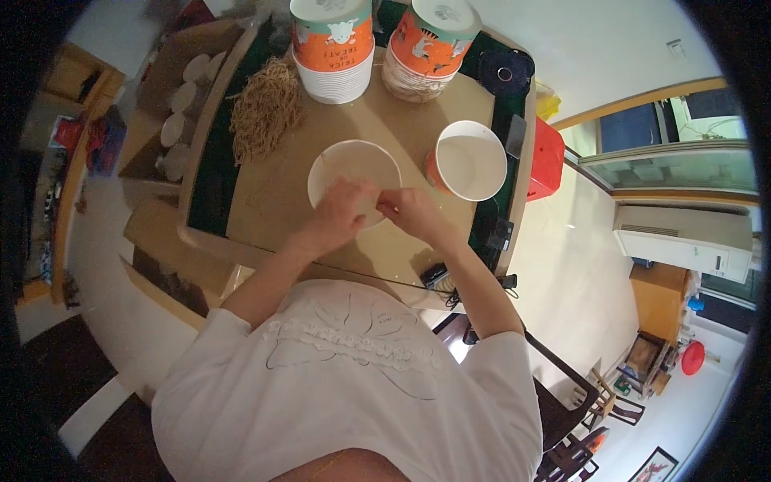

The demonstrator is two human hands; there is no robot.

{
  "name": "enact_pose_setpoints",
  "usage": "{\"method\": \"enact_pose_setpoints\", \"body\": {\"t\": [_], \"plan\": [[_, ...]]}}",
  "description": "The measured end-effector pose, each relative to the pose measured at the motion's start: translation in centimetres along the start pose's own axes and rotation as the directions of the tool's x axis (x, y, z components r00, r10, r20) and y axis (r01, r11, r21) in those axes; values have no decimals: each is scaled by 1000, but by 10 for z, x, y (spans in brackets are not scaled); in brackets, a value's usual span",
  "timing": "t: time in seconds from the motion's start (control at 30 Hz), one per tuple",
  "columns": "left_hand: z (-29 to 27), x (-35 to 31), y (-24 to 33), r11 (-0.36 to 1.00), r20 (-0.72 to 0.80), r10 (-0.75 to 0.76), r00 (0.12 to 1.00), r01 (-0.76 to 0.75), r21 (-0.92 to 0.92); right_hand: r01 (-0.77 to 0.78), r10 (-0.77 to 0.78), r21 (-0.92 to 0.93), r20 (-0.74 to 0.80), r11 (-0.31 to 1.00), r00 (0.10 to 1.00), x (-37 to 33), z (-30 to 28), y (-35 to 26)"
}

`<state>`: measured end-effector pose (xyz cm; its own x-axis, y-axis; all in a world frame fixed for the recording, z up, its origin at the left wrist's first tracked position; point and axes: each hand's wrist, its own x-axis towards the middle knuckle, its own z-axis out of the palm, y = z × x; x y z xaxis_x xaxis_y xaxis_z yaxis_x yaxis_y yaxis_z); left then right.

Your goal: Putting rubber bands around paper cups containing noodles as part of a packaging process.

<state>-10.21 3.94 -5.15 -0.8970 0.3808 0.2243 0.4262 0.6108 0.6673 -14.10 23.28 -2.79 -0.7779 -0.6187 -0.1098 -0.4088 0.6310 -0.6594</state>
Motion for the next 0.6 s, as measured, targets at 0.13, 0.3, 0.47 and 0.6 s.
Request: {"method": "enact_pose_setpoints", "body": {"t": [0.13, 0.3, 0.47, 0.6], "plan": [[28, 11, 8, 957, 131, -49, 990, 84, -279, -94, 99, 134, -31, 986, 995, -9, 2, -1], [27, 8, 14, 847, 235, -289, 928, 362, -389, -172, 189, 183, -80, 968, 979, -24, 17, 13], [23, 4, 6, 887, 182, -156, 971, 219, -406, -163, 234, 341, -179, 926, 955, -35, 24, 20], [22, 5, 7, 951, 112, -94, 989, 123, -285, -204, 257, 269, -179, 941, 950, -38, 18, 11]]}}
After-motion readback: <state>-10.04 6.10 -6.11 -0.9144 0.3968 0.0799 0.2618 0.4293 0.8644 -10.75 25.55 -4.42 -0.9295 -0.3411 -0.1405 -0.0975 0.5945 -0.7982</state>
